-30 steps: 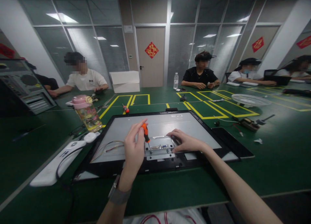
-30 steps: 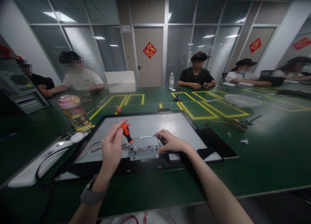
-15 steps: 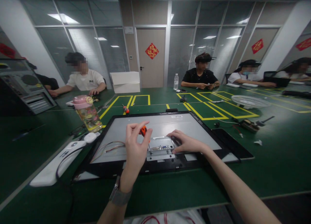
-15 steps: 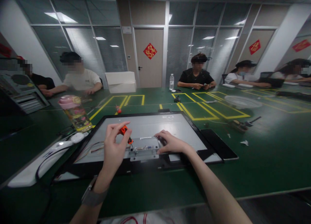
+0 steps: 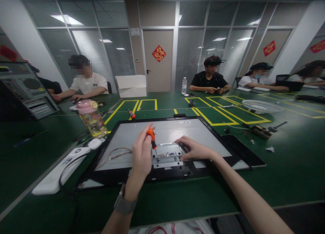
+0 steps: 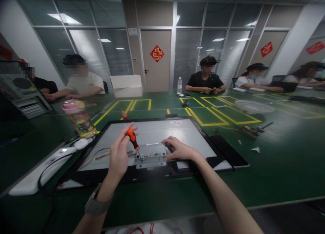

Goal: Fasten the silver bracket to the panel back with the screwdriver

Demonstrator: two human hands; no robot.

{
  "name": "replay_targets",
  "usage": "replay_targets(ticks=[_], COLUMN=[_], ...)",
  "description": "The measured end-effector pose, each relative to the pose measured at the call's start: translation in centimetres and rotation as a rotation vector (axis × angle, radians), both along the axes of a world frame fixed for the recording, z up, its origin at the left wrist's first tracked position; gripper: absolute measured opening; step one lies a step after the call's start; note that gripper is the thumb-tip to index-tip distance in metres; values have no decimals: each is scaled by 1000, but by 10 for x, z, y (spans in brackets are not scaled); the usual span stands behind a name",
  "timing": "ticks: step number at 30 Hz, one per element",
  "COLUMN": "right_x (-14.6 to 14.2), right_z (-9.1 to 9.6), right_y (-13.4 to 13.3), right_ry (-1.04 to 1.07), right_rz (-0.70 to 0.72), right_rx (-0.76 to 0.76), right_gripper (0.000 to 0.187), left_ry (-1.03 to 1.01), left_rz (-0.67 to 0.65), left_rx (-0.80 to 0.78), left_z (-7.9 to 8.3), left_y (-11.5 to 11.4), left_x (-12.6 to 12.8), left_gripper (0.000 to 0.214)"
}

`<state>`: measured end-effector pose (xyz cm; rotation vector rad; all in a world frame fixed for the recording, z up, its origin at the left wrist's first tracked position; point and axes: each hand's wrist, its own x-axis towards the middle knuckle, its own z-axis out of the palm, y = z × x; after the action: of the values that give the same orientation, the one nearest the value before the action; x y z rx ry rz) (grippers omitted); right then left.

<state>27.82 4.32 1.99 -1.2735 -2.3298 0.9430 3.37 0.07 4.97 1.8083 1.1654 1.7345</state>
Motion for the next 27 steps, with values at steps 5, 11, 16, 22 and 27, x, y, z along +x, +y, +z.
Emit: replay_targets(ticks=[5, 11, 16, 22, 27], right_x=[0, 1, 1, 0, -1], right_z=[0, -3, -3, 0, 1], right_y=[0, 1, 1, 0, 0], right_ry=[1, 11, 10, 3, 12], right_rz=[5, 4, 3, -3, 0], right_rx=[27, 26, 13, 11, 22], right_gripper=[71, 70, 71, 69, 70], left_ry=[76, 39, 85, 100, -27], left_rz=[80, 66, 109, 129, 172], left_rx=[31, 48, 79, 180, 225], left_z=[1, 1, 3, 1, 0], left_y=[0, 1, 1, -3, -6], left_x=[1, 0, 0, 1, 5], left_gripper=[29, 32, 27, 28, 24])
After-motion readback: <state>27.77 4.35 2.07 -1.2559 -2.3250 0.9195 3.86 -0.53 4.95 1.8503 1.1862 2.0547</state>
